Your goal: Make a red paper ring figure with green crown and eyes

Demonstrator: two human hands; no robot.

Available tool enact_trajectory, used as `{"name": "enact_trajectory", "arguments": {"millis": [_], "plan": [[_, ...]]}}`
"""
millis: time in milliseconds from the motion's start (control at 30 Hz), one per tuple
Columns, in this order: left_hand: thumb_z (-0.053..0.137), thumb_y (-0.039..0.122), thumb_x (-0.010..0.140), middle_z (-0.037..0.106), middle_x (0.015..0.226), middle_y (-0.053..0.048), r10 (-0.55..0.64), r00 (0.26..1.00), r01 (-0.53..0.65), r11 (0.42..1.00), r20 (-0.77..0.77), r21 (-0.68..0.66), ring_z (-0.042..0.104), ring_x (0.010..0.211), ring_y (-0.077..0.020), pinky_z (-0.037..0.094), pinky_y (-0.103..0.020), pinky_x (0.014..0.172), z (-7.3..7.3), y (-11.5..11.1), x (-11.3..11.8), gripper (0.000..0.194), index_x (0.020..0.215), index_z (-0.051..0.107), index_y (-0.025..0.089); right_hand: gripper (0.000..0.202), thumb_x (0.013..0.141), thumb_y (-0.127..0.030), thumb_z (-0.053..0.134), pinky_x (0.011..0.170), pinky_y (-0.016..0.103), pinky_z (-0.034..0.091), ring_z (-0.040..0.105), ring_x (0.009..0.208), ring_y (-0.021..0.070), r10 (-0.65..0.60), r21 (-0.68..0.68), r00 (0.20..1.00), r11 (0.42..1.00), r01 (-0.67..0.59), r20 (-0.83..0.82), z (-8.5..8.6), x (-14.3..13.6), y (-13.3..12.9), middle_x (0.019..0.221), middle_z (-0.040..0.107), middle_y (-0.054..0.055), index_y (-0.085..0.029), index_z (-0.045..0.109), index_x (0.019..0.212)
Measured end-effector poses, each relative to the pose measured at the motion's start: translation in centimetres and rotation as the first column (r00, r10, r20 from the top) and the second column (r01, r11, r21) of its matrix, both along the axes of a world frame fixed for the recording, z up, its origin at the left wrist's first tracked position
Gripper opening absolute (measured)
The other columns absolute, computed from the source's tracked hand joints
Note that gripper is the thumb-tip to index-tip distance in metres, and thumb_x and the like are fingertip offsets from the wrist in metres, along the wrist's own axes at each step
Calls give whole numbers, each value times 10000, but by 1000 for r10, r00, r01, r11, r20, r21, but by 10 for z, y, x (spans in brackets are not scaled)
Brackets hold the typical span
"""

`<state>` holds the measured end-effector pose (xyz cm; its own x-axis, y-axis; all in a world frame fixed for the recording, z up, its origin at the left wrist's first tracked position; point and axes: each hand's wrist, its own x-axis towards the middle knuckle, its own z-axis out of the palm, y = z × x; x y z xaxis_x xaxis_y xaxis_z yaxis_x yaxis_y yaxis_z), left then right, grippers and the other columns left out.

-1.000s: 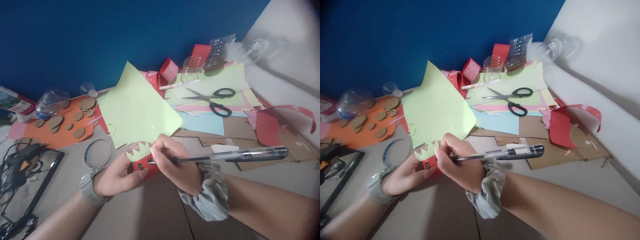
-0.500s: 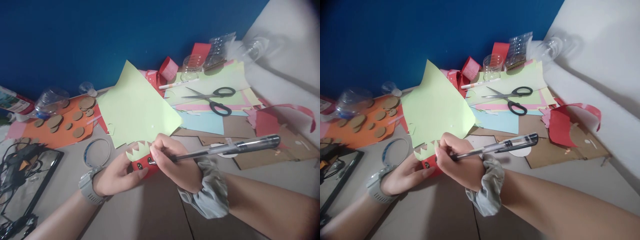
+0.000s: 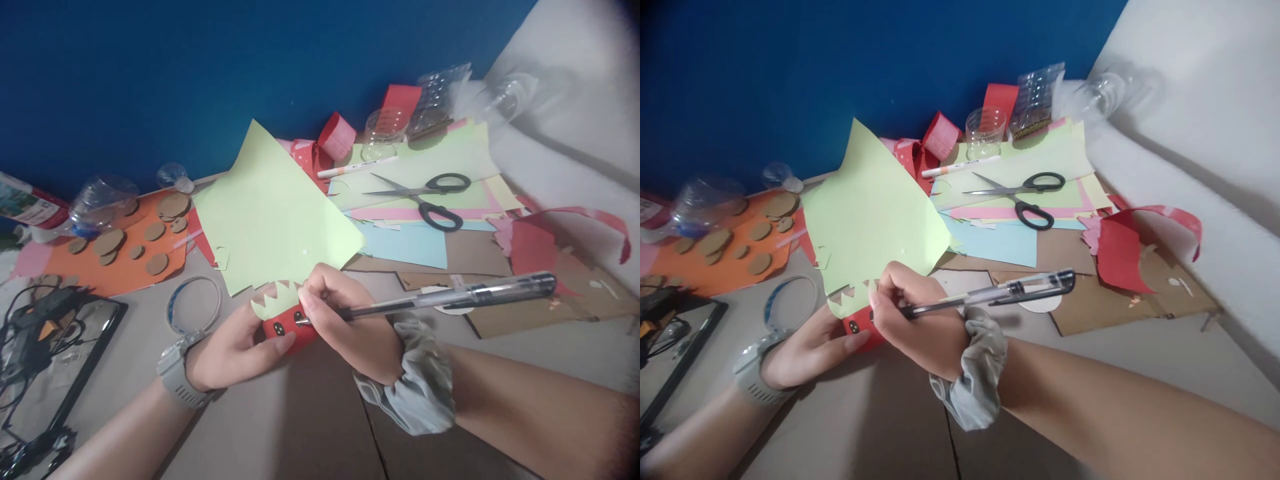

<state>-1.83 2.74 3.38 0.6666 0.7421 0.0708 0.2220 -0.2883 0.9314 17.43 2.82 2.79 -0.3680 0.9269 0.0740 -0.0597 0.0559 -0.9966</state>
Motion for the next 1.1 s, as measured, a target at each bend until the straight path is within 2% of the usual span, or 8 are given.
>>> {"name": "enact_trajectory", "arguments": {"millis": [133, 300, 500, 633, 867, 1100], "plan": [[520, 174, 949, 622, 1054, -55, 2, 1000, -2, 1000, -5, 3, 592, 939, -210, 498, -312, 852, -1, 0, 0, 172, 1099, 600, 197, 318, 958, -204, 484, 498, 276, 255, 284, 543, 119, 19, 9, 1000, 1000, -19, 2, -1, 0, 0, 617, 317, -56, -234, 330, 681], [533, 154, 936, 626, 1050, -46, 3, 1000, -3, 1000, 26, 1, 596, 931, -209, 500, -314, 852, 0, 0, 2, 234, 1152, 596, 218, 307, 975, -223, 459, 490, 254, 256, 287, 535, 107, 14, -33, 1000, 999, -14, -13, 0, 1, 1, 610, 331, -65, -230, 343, 690], [534, 183, 936, 632, 999, -52, 22, 999, -22, 1000, -29, -7, 596, 902, -210, 510, -320, 812, 1, 0, 2, 135, 1052, 603, 195, 319, 960, -195, 468, 489, 246, 246, 278, 543, 100, 58, -4, 998, 998, -58, -38, -1, 1, 2, 611, 311, -68, -224, 331, 673], [527, 189, 936, 637, 1035, -65, 13, 1000, -13, 1000, -22, -16, 597, 930, -223, 516, -345, 845, 1, 1, 2, 184, 1107, 595, 196, 309, 971, -227, 459, 478, 241, 245, 280, 529, 100, 28, -52, 998, 998, -31, -47, -2, 0, 2, 600, 321, -72, -227, 345, 684], [533, 167, 931, 633, 1015, -52, 9, 999, -9, 1000, -31, -5, 596, 923, -209, 509, -317, 846, -1, 1, 2, 176, 1089, 606, 192, 317, 961, -194, 454, 489, 243, 249, 280, 540, 102, 46, -26, 999, 999, -47, -10, 0, 1, 4, 605, 313, -70, -225, 333, 670], [520, 218, 945, 646, 1031, -75, 17, 998, -18, 1000, -54, -20, 604, 955, -239, 516, -358, 858, -1, 0, 0, 196, 1115, 610, 181, 321, 969, -258, 475, 485, 256, 252, 280, 526, 107, 14, -62, 1000, 998, -14, -2, 3, 1, 3, 599, 325, -72, -230, 345, 677]]}}
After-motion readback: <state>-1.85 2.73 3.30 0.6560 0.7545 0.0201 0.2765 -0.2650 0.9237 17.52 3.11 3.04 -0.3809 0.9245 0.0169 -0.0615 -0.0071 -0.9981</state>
